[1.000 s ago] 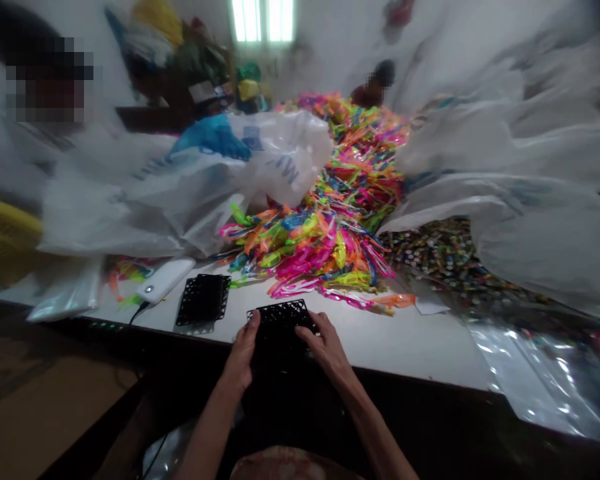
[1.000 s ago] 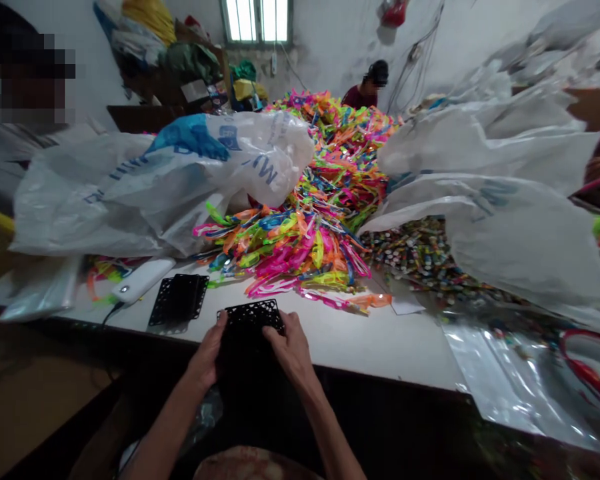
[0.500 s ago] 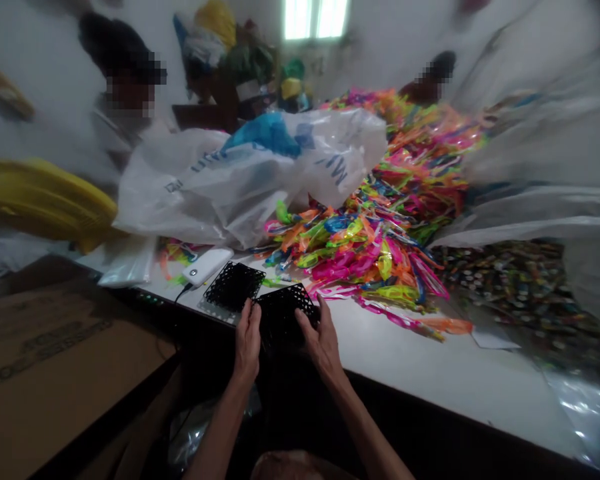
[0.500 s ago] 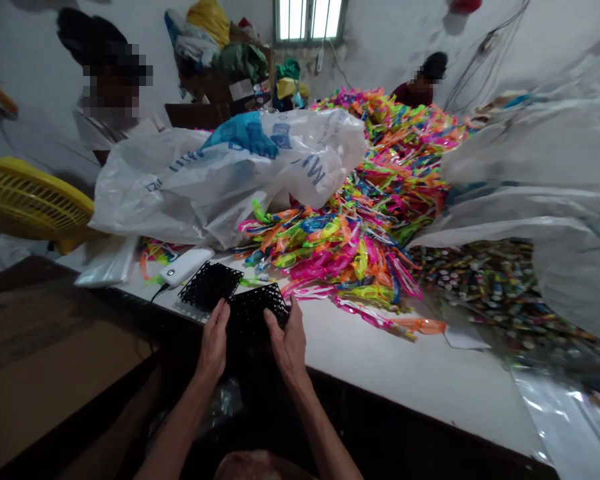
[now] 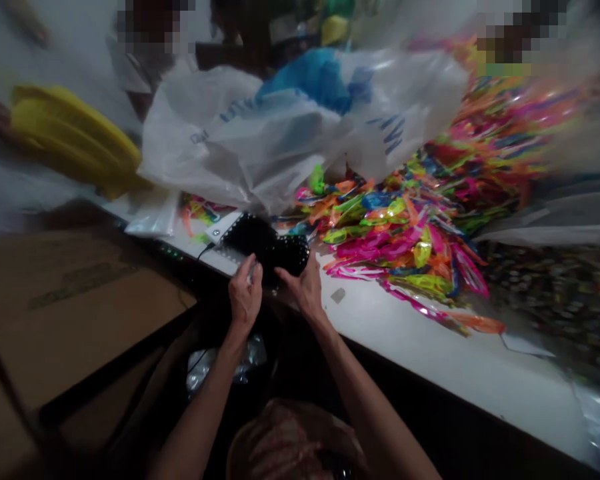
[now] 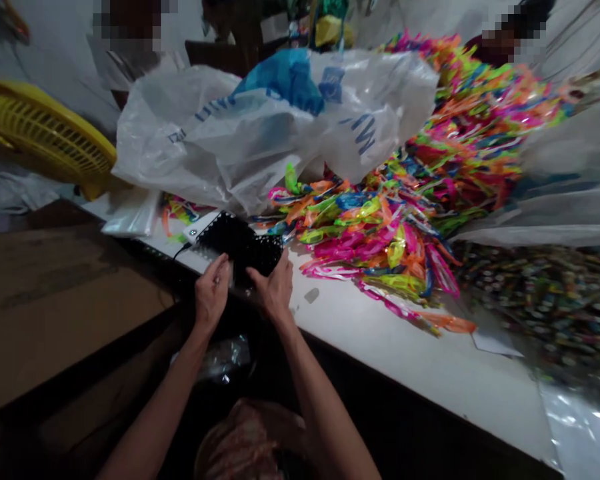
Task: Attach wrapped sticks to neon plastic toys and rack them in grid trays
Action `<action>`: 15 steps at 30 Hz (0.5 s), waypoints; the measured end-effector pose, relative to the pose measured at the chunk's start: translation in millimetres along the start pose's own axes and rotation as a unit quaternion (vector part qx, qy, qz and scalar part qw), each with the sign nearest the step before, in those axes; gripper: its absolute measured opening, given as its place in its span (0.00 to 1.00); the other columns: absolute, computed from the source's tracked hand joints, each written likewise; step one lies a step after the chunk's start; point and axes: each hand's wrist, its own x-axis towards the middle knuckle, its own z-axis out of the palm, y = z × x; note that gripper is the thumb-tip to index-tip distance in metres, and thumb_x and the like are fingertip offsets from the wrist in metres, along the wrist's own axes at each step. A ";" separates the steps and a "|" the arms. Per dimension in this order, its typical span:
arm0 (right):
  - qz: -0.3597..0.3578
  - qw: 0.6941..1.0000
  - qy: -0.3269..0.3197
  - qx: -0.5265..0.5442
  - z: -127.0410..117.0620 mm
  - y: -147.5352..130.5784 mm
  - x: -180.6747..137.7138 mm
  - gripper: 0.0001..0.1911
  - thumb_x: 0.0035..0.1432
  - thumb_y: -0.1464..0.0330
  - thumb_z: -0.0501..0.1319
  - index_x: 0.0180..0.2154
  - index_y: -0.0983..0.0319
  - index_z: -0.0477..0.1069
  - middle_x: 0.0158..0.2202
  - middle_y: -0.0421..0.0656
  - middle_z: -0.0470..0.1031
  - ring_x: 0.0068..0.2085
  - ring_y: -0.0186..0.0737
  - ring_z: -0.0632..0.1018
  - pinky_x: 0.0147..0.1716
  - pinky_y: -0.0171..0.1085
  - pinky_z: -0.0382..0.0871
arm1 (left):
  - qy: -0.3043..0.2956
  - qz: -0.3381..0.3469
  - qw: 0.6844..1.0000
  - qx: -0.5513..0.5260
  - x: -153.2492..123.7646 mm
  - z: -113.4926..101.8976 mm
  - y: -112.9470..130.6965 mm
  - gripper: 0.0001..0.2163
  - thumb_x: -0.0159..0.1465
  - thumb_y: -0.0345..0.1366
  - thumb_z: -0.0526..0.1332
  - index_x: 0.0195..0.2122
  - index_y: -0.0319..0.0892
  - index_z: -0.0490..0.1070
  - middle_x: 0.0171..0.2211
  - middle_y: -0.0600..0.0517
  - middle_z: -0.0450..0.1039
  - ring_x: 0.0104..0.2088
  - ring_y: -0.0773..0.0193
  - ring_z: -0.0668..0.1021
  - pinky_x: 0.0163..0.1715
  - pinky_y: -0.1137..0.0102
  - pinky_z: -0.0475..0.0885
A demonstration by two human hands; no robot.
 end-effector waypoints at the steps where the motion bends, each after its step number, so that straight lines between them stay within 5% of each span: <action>1: -0.010 1.000 -0.001 0.002 0.9 -0.1 5.5 0.43 0.45 0.59 0.65 0.60 0.63 0.52 0.55 0.55 0.63 0.55 0.55 0.65 0.51 0.51 0.61 | 0.007 0.017 1.000 -0.014 -4.7 -8.6 -2.2 0.15 0.62 0.41 0.54 0.44 0.38 0.71 0.45 0.44 0.74 0.46 0.59 0.74 0.49 0.65 0.67; 2: -0.021 1.000 -0.004 0.004 1.0 1.3 9.4 0.43 0.45 0.59 0.65 0.60 0.63 0.53 0.55 0.54 0.63 0.55 0.54 0.65 0.52 0.51 0.61 | -0.005 0.014 0.999 -0.030 -10.4 -17.1 -7.5 0.13 0.62 0.41 0.54 0.40 0.39 0.72 0.40 0.47 0.75 0.42 0.61 0.75 0.46 0.66 0.68; 4: -0.039 0.999 -0.013 0.009 -2.2 7.8 11.3 0.46 0.43 0.58 0.67 0.60 0.64 0.51 0.56 0.55 0.61 0.56 0.54 0.64 0.52 0.51 0.60 | -0.124 -0.068 0.989 -0.053 -24.6 -32.5 -28.0 0.12 0.62 0.40 0.52 0.32 0.39 0.71 0.34 0.50 0.74 0.35 0.65 0.76 0.41 0.69 0.70; 6: -0.041 0.999 -0.015 0.016 -11.4 16.5 4.0 0.49 0.42 0.55 0.67 0.61 0.63 0.49 0.58 0.56 0.58 0.55 0.54 0.64 0.51 0.51 0.62 | -0.300 -0.196 0.932 -0.051 -43.2 -44.3 -58.7 0.14 0.64 0.37 0.48 0.28 0.38 0.70 0.31 0.51 0.73 0.31 0.66 0.76 0.37 0.69 0.71; 8: -0.020 0.999 -0.014 0.032 -27.0 24.4 -11.5 0.49 0.43 0.54 0.66 0.62 0.61 0.48 0.58 0.55 0.57 0.52 0.51 0.67 0.46 0.48 0.67 | -0.416 -0.287 0.863 -0.015 -67.8 -52.7 -92.4 0.14 0.64 0.36 0.49 0.27 0.37 0.70 0.29 0.51 0.73 0.29 0.66 0.76 0.33 0.68 0.72; 12: 0.046 0.996 -0.036 0.073 -70.8 34.3 -53.1 0.41 0.45 0.54 0.65 0.58 0.59 0.57 0.54 0.52 0.64 0.42 0.44 0.74 0.36 0.42 0.72 | -0.459 -0.371 0.799 0.113 -131.2 -69.1 -137.9 0.12 0.62 0.41 0.58 0.39 0.36 0.70 0.36 0.51 0.72 0.35 0.63 0.76 0.34 0.66 0.73; 15: 0.106 0.992 -0.050 0.038 -103.8 40.7 -79.9 0.34 0.45 0.54 0.65 0.53 0.60 0.65 0.47 0.50 0.72 0.37 0.44 0.76 0.34 0.42 0.72 | -0.435 -0.382 0.789 0.206 -172.5 -85.6 -146.1 0.15 0.62 0.40 0.58 0.48 0.39 0.66 0.46 0.48 0.68 0.43 0.58 0.74 0.41 0.61 0.72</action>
